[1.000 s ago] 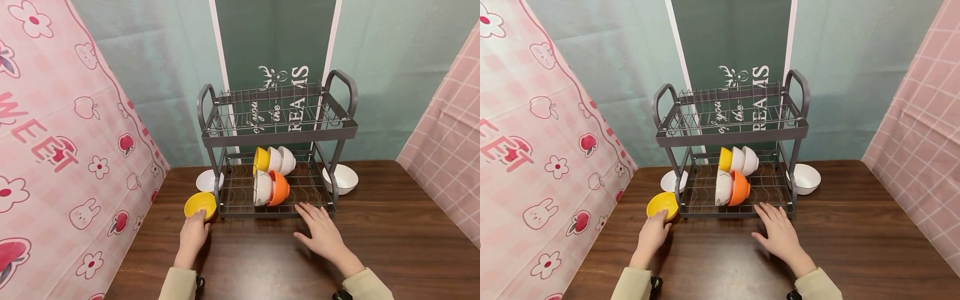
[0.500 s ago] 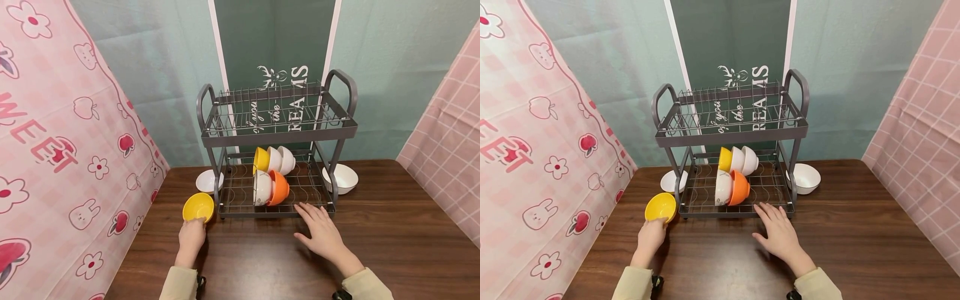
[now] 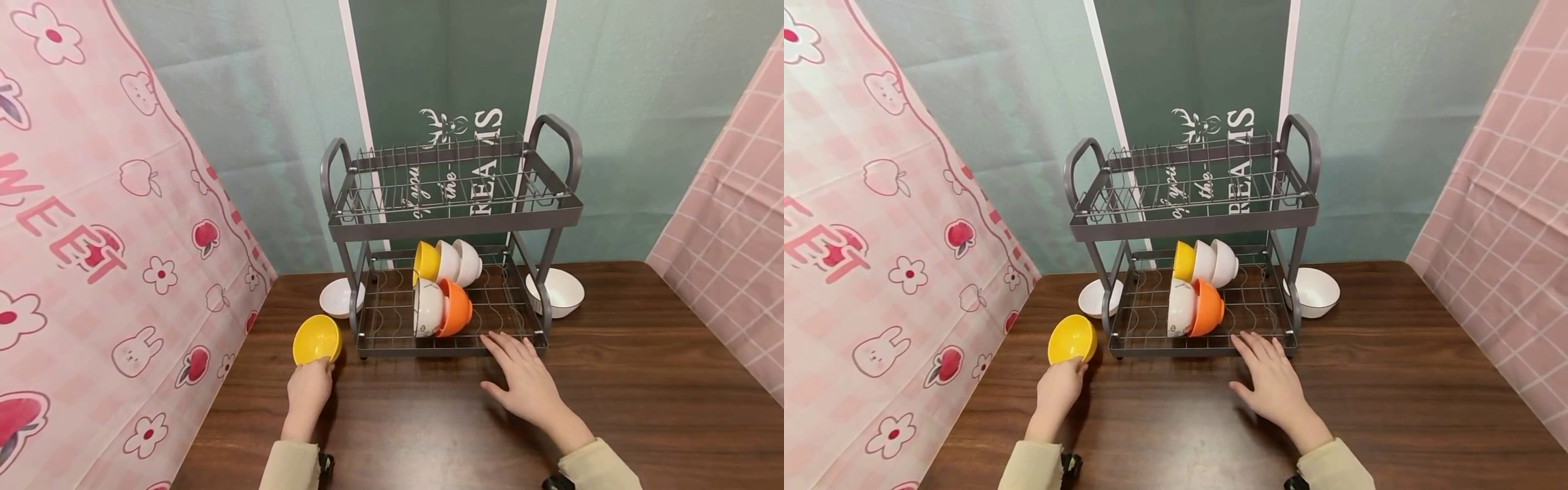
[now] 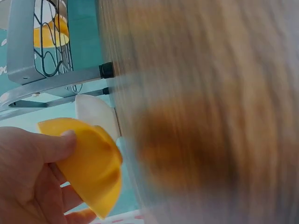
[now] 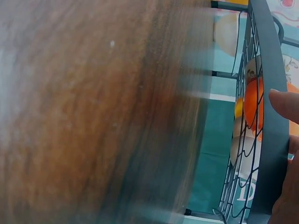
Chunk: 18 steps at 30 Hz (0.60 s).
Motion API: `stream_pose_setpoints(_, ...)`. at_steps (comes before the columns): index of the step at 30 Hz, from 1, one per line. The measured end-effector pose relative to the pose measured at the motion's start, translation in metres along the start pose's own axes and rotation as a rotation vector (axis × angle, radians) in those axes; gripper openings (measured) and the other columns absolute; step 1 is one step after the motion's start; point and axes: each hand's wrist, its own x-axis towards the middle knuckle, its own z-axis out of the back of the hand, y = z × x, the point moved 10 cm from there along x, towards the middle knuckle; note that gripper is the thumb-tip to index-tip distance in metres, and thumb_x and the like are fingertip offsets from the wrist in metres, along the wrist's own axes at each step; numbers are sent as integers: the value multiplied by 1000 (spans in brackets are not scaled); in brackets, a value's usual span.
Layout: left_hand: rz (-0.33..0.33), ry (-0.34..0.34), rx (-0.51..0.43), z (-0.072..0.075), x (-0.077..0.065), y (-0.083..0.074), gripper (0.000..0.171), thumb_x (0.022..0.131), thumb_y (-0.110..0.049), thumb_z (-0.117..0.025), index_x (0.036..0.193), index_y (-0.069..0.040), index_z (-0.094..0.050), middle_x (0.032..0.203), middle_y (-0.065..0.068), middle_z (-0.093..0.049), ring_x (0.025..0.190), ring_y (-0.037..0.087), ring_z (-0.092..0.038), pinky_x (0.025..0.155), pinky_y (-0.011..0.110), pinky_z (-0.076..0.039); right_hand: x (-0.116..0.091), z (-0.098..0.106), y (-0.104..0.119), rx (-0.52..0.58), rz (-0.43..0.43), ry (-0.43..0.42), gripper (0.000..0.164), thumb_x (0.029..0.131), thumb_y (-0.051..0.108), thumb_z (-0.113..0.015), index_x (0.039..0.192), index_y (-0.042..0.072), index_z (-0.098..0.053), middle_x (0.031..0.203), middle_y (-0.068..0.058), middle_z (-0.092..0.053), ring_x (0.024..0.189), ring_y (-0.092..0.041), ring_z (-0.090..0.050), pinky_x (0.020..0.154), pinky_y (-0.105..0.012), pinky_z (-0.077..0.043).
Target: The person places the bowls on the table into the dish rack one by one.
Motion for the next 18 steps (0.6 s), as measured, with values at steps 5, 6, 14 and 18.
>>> stream_pose_setpoints(5, 0, -86, -53, 16, -3, -4, 12, 86, -18, -62, 90, -10, -70, 82, 11, -72, 82, 33, -67, 95, 49, -43, 0, 1, 0, 51, -25, 11, 73, 68, 31, -77, 133, 12, -48, 134, -12, -49, 124, -36, -42, 101, -61, -26)
stream_pose_setpoints(6, -1, -107, -67, 20, -4, -6, 13, 86, -18, -62, 94, -10, -70, 85, 10, -72, 84, 32, -67, 96, 49, -42, 0, 2, 0, 71, -36, 11, 71, 70, 30, -77, 133, 11, -48, 134, -13, -49, 125, -36, -42, 101, -62, -25)
stream_pose_setpoints(14, -49, -274, -139, 62, -12, -28, 24, 86, -16, -64, 109, -10, -68, 101, 9, -71, 96, 27, -66, 99, 48, -40, 2, 14, 3, 261, -92, -42, 63, 77, 20, -72, 133, 8, -47, 137, -15, -47, 127, -36, -40, 111, -56, -16)
stream_pose_setpoints(18, -80, -320, -157, 78, -16, -42, 26, 85, -15, -64, 110, -10, -67, 106, 8, -70, 102, 25, -65, 99, 48, -40, 6, 24, 11, 325, -80, -80, 62, 78, 16, -72, 134, 8, -46, 138, -16, -46, 127, -35, -40, 115, -47, -14)
